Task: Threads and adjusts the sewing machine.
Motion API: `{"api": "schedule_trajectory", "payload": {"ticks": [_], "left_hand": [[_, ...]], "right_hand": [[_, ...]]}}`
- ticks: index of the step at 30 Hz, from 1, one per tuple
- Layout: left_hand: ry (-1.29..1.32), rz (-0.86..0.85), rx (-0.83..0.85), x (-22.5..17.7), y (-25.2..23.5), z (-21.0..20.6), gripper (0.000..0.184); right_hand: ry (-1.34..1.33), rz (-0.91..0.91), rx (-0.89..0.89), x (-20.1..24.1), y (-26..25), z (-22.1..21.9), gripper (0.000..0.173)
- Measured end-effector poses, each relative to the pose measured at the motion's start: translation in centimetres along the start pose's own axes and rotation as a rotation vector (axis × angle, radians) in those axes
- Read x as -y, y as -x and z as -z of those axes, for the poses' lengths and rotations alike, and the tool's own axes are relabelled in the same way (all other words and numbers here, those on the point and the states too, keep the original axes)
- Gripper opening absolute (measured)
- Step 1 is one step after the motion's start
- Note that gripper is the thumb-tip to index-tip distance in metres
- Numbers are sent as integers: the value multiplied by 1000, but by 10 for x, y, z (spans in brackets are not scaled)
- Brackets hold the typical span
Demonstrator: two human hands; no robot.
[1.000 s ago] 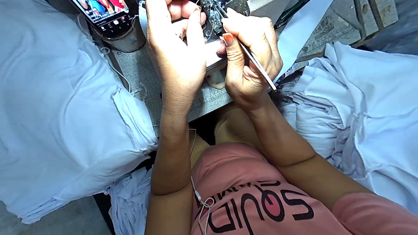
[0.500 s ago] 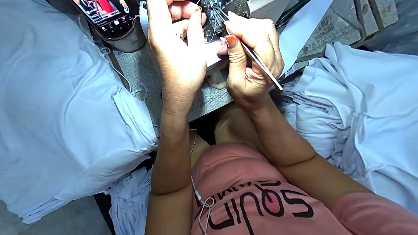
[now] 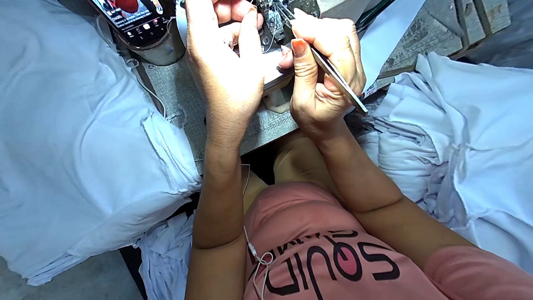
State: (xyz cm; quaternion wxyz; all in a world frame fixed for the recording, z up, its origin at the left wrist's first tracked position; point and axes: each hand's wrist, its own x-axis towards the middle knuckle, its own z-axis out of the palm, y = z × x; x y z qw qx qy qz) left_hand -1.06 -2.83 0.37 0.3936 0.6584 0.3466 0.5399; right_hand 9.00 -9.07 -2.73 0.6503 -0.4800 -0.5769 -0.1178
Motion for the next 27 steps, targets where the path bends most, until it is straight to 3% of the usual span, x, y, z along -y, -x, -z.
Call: {"api": "schedule_trajectory", "payload": {"ticks": [27], "left_hand": [[-7,9,6,0,0,0,14]], "right_hand": [[3,-17,8,0,-2,-1,16]]}}
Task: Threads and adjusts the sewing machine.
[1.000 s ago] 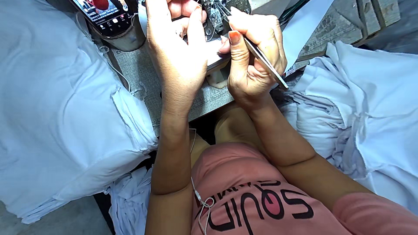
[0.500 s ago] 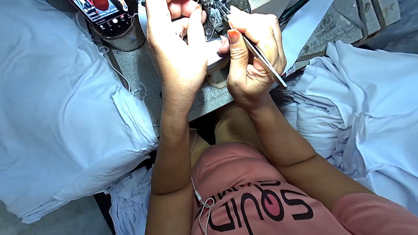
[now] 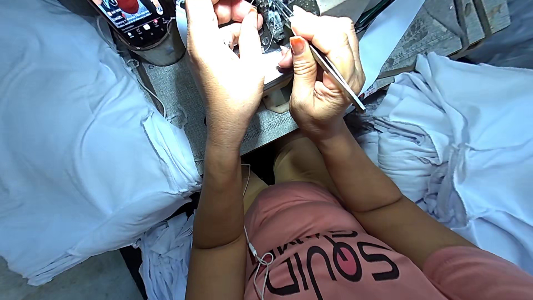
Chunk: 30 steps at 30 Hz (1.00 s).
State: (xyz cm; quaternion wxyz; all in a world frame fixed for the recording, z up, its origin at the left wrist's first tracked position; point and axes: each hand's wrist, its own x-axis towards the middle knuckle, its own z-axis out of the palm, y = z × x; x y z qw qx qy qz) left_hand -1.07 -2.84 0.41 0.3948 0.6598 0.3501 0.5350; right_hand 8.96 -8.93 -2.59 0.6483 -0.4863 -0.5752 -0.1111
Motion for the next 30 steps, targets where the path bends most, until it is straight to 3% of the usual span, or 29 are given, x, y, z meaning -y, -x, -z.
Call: {"api": "schedule_trajectory", "payload": {"ticks": [30], "left_hand": [[-2,-12,9,1,0,0,15]], "right_hand": [[37,13,10,0,-1,-2,15]]}}
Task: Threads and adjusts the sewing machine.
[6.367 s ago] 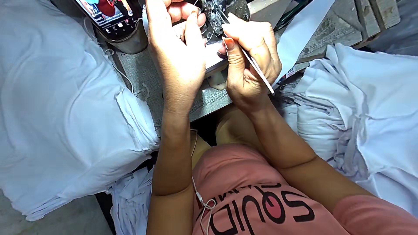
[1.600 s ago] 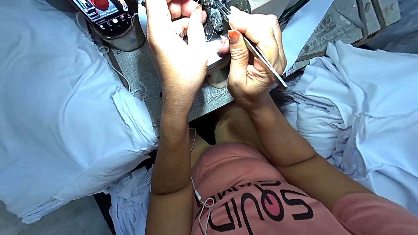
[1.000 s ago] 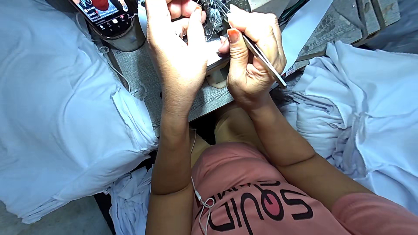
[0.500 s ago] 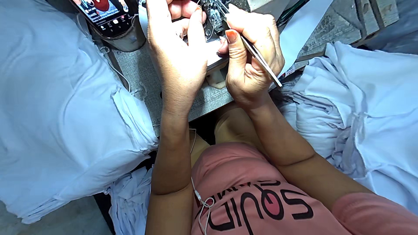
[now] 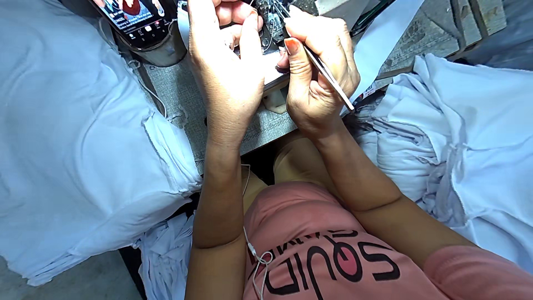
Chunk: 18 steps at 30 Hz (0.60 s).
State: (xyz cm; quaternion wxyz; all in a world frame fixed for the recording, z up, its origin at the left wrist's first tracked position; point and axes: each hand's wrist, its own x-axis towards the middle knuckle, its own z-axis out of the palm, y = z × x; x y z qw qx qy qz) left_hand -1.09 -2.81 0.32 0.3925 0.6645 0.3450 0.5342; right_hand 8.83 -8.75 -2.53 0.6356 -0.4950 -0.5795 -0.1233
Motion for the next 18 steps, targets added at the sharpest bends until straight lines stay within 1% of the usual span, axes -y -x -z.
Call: {"api": "schedule_trajectory", "payload": {"ticks": [7,18], "left_hand": [[2,16,-9,-1,0,0,14],[10,-6,-10,1,0,-1,13]], "right_hand": [[12,11,3,1,1,1,15],[0,12,0,0,3,3,15]]}}
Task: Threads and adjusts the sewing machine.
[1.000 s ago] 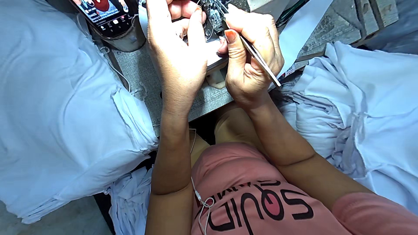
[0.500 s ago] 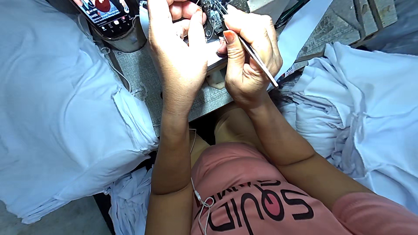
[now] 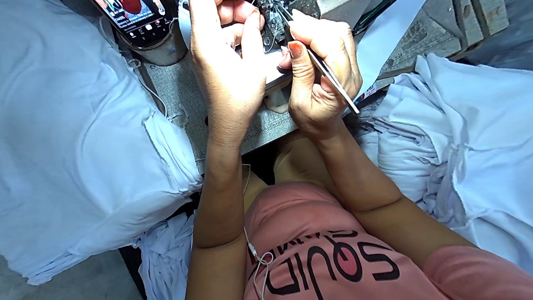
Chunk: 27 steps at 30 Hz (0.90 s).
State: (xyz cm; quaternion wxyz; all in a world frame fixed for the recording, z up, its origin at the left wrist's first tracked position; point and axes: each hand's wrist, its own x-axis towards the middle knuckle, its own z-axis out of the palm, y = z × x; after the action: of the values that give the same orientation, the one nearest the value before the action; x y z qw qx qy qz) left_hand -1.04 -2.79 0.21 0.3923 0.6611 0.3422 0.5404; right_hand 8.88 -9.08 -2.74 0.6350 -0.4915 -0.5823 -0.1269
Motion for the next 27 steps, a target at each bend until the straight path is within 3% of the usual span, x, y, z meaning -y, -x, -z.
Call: {"api": "schedule_trajectory", "payload": {"ticks": [27], "left_hand": [[-11,-1,-14,-1,1,-1,13]], "right_hand": [[-32,-17,-22,-1,1,-1,16]]}}
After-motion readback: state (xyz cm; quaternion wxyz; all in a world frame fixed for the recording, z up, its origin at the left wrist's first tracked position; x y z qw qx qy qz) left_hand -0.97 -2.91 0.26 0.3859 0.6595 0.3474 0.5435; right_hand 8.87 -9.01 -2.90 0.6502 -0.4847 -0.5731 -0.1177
